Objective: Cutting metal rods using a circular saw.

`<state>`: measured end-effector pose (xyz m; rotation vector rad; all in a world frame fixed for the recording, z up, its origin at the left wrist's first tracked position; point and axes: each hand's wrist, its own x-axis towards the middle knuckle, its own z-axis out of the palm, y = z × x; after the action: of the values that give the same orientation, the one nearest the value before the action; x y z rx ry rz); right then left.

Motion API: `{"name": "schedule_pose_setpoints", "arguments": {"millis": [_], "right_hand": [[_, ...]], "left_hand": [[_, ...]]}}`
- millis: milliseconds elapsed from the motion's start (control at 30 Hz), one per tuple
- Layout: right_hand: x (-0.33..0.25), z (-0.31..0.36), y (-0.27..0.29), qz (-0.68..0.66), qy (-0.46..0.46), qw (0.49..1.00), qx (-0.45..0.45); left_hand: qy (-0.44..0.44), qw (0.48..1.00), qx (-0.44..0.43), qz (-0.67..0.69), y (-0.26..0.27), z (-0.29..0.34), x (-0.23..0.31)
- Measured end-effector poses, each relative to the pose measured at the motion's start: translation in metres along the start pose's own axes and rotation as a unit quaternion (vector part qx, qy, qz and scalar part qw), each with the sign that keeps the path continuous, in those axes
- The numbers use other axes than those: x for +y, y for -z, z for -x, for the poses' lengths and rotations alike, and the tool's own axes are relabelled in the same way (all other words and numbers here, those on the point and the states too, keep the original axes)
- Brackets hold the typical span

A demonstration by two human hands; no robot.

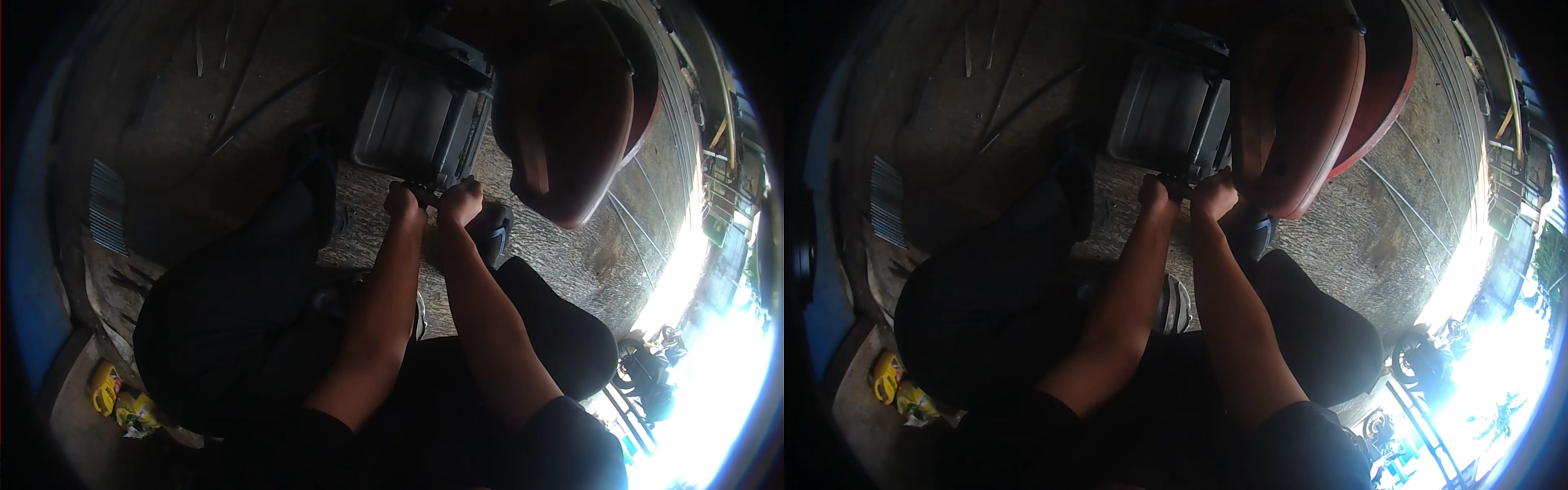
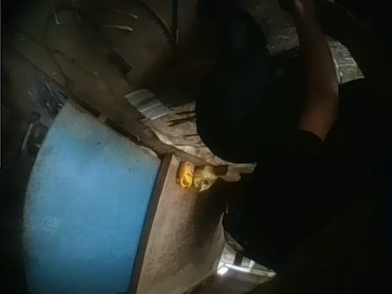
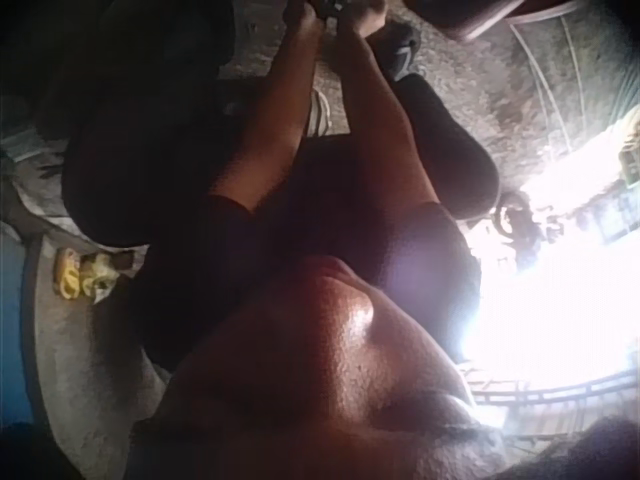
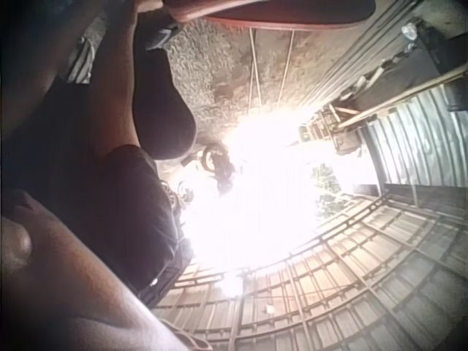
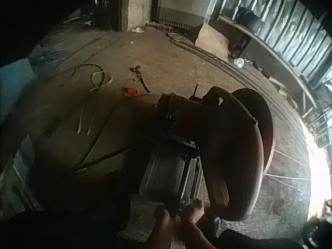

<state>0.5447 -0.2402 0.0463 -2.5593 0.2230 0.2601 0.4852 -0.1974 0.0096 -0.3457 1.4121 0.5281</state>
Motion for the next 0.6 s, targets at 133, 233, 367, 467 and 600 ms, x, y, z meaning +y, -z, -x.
{"name": "schedule_pose_setpoints", "arguments": {"millis": [133,233,367,467,600], "right_hand": [[-0.003,0.004,0.003,0.004,0.002,1.000,-0.012],[-0.011,0.008,0.009,0.027,-0.017,0.999,-0.015],[-0.016,0.010,0.014,0.030,-0.006,0.999,-0.028],[-0.010,0.008,0.010,0.058,0.001,0.998,-0.028],[0.002,0.001,-0.002,0.065,0.018,0.997,-0.026]], "left_hand": [[-0.096,0.980,0.003,-0.173,0.008,0.007,0.001],[-0.115,0.969,-0.003,-0.219,0.010,0.009,0.000],[-0.163,0.935,0.045,-0.313,0.008,0.015,-0.003],[-0.166,0.930,0.074,-0.320,0.008,0.018,0.000],[-0.111,0.986,0.039,-0.120,0.003,0.021,0.002]]}}
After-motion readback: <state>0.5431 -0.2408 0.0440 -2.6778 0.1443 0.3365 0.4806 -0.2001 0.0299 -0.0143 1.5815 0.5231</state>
